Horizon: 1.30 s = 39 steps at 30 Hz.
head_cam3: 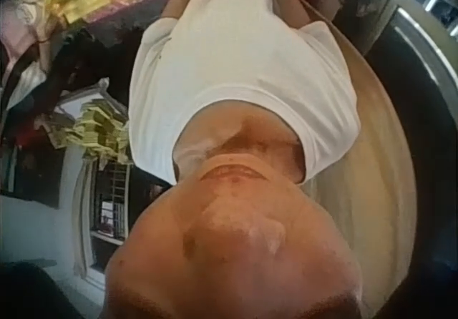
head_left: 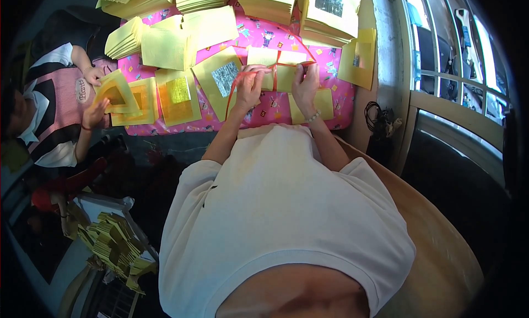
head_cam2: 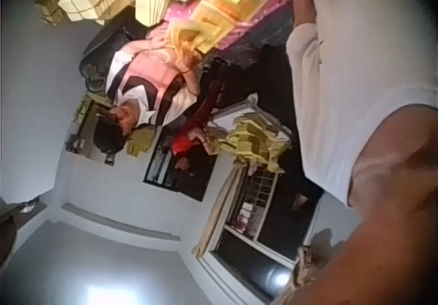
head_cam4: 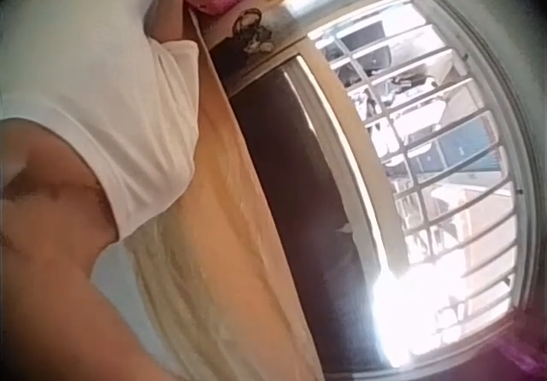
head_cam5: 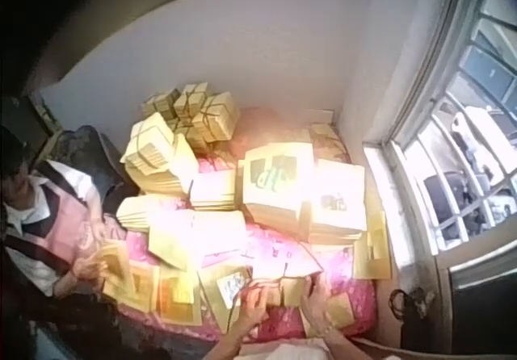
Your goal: Folding and bundling stacks of yellow paper using red ribbon.
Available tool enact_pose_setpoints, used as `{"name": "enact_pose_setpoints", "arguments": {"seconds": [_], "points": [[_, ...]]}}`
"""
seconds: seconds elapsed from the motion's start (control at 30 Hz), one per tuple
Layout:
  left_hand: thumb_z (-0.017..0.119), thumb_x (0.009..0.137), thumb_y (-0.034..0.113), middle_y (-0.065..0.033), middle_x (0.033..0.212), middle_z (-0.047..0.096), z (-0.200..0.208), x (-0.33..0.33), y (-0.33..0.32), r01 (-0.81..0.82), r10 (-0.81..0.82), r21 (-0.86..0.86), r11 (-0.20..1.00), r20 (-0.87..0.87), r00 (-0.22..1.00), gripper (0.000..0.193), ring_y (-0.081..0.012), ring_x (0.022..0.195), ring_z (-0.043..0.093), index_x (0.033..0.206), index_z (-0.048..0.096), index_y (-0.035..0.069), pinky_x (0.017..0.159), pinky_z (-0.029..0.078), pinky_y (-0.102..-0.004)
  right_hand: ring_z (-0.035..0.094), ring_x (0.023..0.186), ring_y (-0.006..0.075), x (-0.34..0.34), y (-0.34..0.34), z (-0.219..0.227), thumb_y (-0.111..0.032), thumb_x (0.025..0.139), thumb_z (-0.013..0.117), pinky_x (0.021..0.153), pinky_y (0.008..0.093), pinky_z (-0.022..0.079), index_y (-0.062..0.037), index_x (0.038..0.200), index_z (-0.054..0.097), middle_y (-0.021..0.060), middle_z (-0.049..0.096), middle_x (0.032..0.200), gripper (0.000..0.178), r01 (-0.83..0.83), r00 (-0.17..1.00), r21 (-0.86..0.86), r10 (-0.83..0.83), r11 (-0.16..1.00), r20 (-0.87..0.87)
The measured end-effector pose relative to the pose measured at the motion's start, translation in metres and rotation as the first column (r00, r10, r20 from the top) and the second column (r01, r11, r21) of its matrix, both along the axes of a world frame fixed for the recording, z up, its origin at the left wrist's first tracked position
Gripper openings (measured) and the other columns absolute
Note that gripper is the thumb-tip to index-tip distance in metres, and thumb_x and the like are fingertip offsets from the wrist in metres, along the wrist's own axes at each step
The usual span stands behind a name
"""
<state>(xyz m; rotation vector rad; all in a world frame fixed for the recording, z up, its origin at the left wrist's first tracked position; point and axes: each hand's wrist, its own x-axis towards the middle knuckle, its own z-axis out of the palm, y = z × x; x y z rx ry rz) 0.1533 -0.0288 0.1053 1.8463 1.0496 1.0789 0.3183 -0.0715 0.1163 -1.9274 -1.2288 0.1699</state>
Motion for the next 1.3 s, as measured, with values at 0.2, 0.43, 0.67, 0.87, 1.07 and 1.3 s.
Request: {"name": "enact_pose_setpoints", "arguments": {"seconds": [0.2,0.43,0.67,0.87,1.07,1.3], "points": [[0.048,0.091,0.012,-0.0111,0.095,0.063,-0.007,-0.001,0.000,0.007,-0.005,-0.064,0.998,0.027,1.000,0.022,-0.0235,0.094,0.057,0.085,0.066,0.001,0.084,0.043,-0.0335,0.048,0.078,0.0309,-0.001,-0.003,-0.017,-0.008,0.089,0.051,0.069,0.0407,0.039,0.0024,0.090,0.046,0.0171,0.046,0.087,0.011,0.026,0.989,0.072,-0.015,0.997,-0.149],[0.049,0.091,0.012,-0.0121,0.095,0.063,-0.005,-0.001,-0.001,0.018,-0.015,-0.068,0.998,0.035,0.999,0.023,-0.0234,0.094,0.059,0.082,0.066,0.000,0.083,0.044,-0.0333,0.049,0.076,0.0231,0.003,-0.010,-0.035,-0.008,0.091,0.050,0.070,0.0364,0.040,0.0003,0.091,0.047,0.0117,0.046,0.084,0.009,0.120,0.885,0.033,-0.092,0.992,-0.456],[0.053,0.089,0.012,-0.0112,0.096,0.063,-0.006,-0.003,-0.002,-0.062,0.080,-0.145,0.987,0.120,0.990,0.019,-0.0222,0.095,0.059,0.086,0.067,0.001,0.085,0.045,-0.0324,0.053,0.066,0.0119,0.008,-0.015,-0.031,-0.010,0.090,0.055,0.059,0.0270,0.045,-0.0004,0.091,0.052,0.0052,0.055,0.078,0.010,0.136,0.775,0.113,-0.035,0.984,-0.631],[0.055,0.090,0.010,-0.0093,0.103,0.062,-0.013,-0.004,-0.002,-0.047,0.182,-0.380,0.924,0.330,0.926,0.016,-0.0168,0.100,0.057,0.096,0.065,0.000,0.090,0.043,-0.0286,0.055,0.064,0.0090,0.016,-0.018,-0.024,-0.013,0.090,0.056,0.056,0.0242,0.048,-0.0009,0.092,0.054,0.0038,0.059,0.077,0.013,0.154,0.638,0.045,-0.065,0.987,-0.768],[0.056,0.090,0.009,-0.0077,0.106,0.063,-0.017,-0.008,0.001,-0.007,0.366,-0.588,0.809,0.494,0.789,0.017,-0.0142,0.099,0.058,0.100,0.064,-0.002,0.090,0.043,-0.0264,0.056,0.066,0.0093,0.018,-0.019,-0.014,-0.016,0.092,0.053,0.058,0.0248,0.049,-0.0029,0.091,0.055,0.0019,0.057,0.076,0.013,0.245,0.404,-0.007,-0.109,0.969,-0.908],[0.056,0.090,0.013,-0.0076,0.103,0.064,-0.045,-0.012,0.002,-0.020,0.649,-0.753,0.657,0.553,0.523,0.021,-0.0137,0.095,0.059,0.104,0.062,-0.003,0.085,0.047,-0.0291,0.056,0.069,0.0089,0.029,-0.032,-0.009,-0.022,0.093,0.052,0.057,0.0244,0.047,-0.0100,0.091,0.057,-0.0014,0.054,0.075,0.013,0.254,0.151,-0.332,-0.376,0.908,-0.914]]}}
